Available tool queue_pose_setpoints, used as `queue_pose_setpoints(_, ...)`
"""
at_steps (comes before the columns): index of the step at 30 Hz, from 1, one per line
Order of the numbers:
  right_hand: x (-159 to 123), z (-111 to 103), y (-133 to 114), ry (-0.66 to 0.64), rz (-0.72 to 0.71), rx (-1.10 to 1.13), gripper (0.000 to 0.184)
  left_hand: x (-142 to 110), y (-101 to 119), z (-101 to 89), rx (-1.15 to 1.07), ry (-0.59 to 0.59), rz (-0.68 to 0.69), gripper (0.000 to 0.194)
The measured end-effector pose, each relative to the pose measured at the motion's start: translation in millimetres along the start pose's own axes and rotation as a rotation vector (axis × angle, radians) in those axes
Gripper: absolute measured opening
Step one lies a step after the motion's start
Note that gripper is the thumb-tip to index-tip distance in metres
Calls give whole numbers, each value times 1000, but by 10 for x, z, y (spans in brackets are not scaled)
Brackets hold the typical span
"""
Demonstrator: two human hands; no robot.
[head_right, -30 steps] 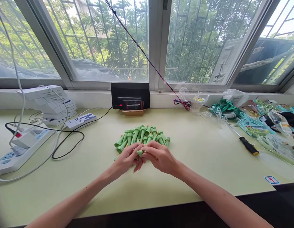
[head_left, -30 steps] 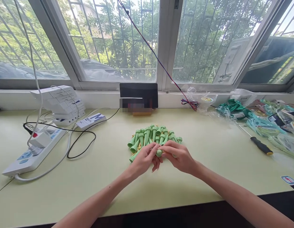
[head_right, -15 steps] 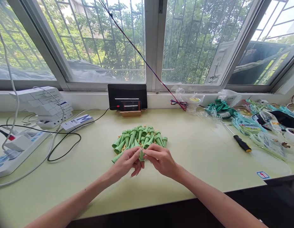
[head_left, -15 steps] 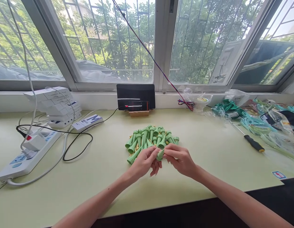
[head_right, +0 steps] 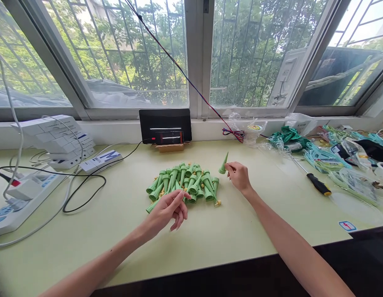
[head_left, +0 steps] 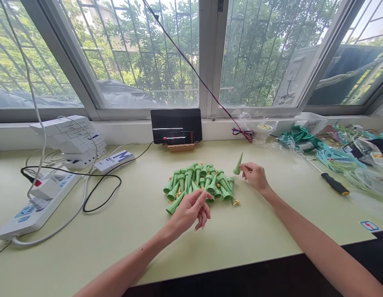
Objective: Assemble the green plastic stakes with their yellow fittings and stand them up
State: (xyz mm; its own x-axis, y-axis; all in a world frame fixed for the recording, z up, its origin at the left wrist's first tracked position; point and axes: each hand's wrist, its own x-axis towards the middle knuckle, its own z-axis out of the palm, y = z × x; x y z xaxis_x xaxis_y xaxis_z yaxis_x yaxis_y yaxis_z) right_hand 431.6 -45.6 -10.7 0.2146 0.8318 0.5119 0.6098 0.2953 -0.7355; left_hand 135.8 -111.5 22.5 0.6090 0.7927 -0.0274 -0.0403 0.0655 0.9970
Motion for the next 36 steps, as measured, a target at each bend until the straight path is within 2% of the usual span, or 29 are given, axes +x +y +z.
queue_pose_setpoints(4, -27, 69, 163, -70, 43, -20, 41, 6, -16, 0, 22, 13, -8, 38)
queue_pose_setpoints(14, -76, 54, 74, -167, 93, 24, 32, 20, -2, -6, 59, 19, -30, 41)
queue_pose_setpoints(21, -69, 39, 83, -147, 26, -77, 31, 25, -26, -22, 69, 23, -30, 42)
queue_pose_setpoints(25, -56, -3, 60, -79, -11, -127, 35, 19, -19, -26, 84, 25, -18, 41)
queue_pose_setpoints(29, -75, -68, -67, 139, -9, -78, 47, 15, -18, -27, 108, 20, -2, 41)
queue_pose_setpoints(32, -137, -84, -222, 239, -35, -27, 35, 6, -32, -20, 164, 13, 16, 41)
queue_pose_setpoints(34, -193, -67, -312, 172, -41, -19, 29, -8, -48, -15, 256, 31, 49, 41)
queue_pose_setpoints(36, -245, -33, -366, 24, -50, -41, 28, -28, -67, -13, 434, 71, 143, 39)
